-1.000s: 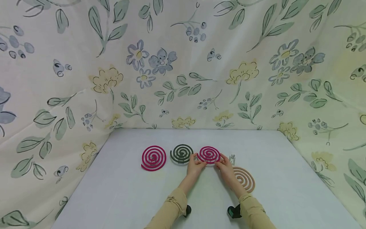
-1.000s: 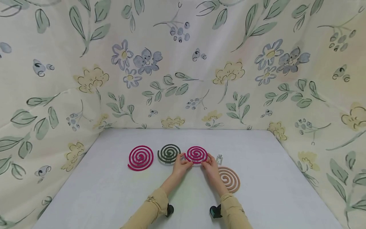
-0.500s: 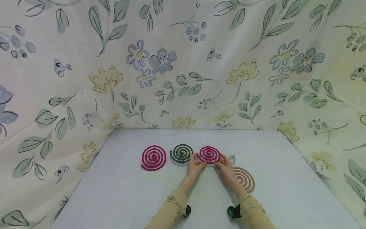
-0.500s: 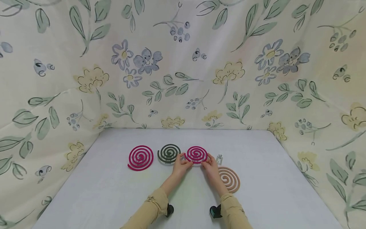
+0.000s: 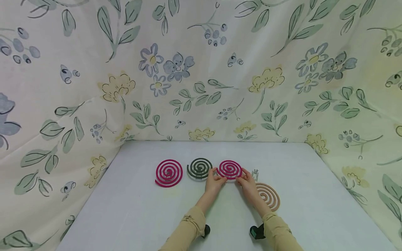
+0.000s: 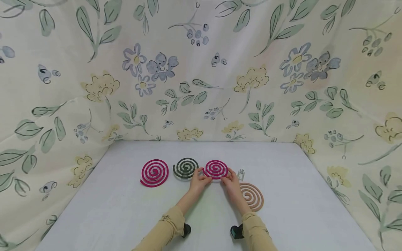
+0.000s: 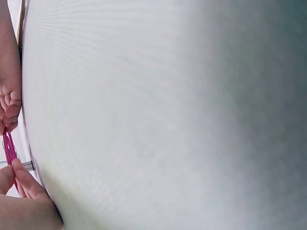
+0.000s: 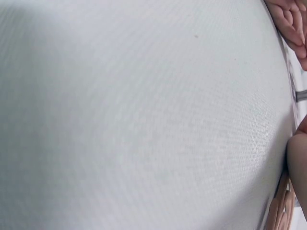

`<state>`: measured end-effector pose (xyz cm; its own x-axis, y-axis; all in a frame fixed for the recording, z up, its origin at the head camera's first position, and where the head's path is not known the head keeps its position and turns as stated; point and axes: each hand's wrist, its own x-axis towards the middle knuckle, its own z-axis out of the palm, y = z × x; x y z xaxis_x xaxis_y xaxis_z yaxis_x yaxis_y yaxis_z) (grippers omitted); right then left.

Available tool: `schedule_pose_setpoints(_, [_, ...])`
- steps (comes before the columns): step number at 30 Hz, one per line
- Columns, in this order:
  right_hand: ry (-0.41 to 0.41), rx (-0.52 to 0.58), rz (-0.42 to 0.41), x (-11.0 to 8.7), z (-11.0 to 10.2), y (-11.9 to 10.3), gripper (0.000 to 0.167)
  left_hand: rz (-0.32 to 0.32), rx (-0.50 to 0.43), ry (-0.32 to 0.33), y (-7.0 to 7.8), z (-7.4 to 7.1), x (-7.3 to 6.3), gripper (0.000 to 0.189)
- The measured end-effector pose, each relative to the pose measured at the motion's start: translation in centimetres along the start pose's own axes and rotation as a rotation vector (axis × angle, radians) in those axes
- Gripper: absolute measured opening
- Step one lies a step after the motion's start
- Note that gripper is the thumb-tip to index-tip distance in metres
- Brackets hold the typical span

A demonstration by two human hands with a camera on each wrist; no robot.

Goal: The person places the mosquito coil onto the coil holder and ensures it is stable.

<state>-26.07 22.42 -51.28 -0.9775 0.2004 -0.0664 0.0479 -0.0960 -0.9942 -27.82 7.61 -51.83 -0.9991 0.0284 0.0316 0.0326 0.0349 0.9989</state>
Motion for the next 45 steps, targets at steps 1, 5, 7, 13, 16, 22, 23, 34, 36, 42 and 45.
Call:
schedule_pose_setpoints(1, [0.001, -0.001, 0.0, 0.01, 0.01, 0.01, 0.063, -0.009, 0.015, 0.008, 0.53, 0.06, -0.2, 0.054])
schedule_pose_setpoints(5, [-0.001, -0.002, 0.003, 0.08, 0.02, 0.01, 0.063, -0.032, 0.043, 0.014, 1.46, 0.07, -0.66, 0.054])
schedule_pose_setpoints(7, [0.001, 0.001, 0.003, 0.06, 0.04, 0.01, 0.063, -0.028, 0.046, 0.013, 1.37, 0.06, -0.63, 0.053])
schedule_pose_setpoints(13, [0.018, 0.002, -0.01, 0.31, 0.07, 0.29, 0.061, -0.043, 0.033, 0.005, 1.21, 0.02, -0.52, 0.056])
schedule_pose_setpoints(16, [0.022, -0.005, -0.015, 0.47, 0.06, 0.34, 0.06, -0.044, 0.031, 0.004, 1.13, 0.05, -0.46, 0.056])
schedule_pose_setpoints(22, [0.024, -0.018, 0.001, 0.49, 0.01, 0.38, 0.059, -0.04, 0.023, 0.006, 1.12, 0.1, -0.4, 0.056])
schedule_pose_setpoints(23, [0.022, -0.017, 0.002, 0.49, 0.0, 0.41, 0.059, -0.039, 0.023, 0.006, 1.13, 0.1, -0.41, 0.056])
schedule_pose_setpoints(34, [0.008, -0.022, 0.004, 0.2, -0.03, 0.2, 0.06, -0.038, 0.043, 0.012, 1.21, 0.0, -0.49, 0.056])
schedule_pose_setpoints(36, [0.006, -0.024, 0.009, 0.14, -0.03, 0.11, 0.06, -0.033, 0.049, 0.011, 1.28, -0.03, -0.55, 0.056])
schedule_pose_setpoints(42, [-0.007, -0.038, 0.015, 0.12, -0.1, 0.04, 0.062, -0.017, 0.043, 0.006, 1.39, -0.05, -0.57, 0.056])
schedule_pose_setpoints(45, [-0.003, -0.04, 0.017, 0.14, -0.09, 0.02, 0.062, -0.024, 0.032, 0.006, 1.39, -0.05, -0.52, 0.056])
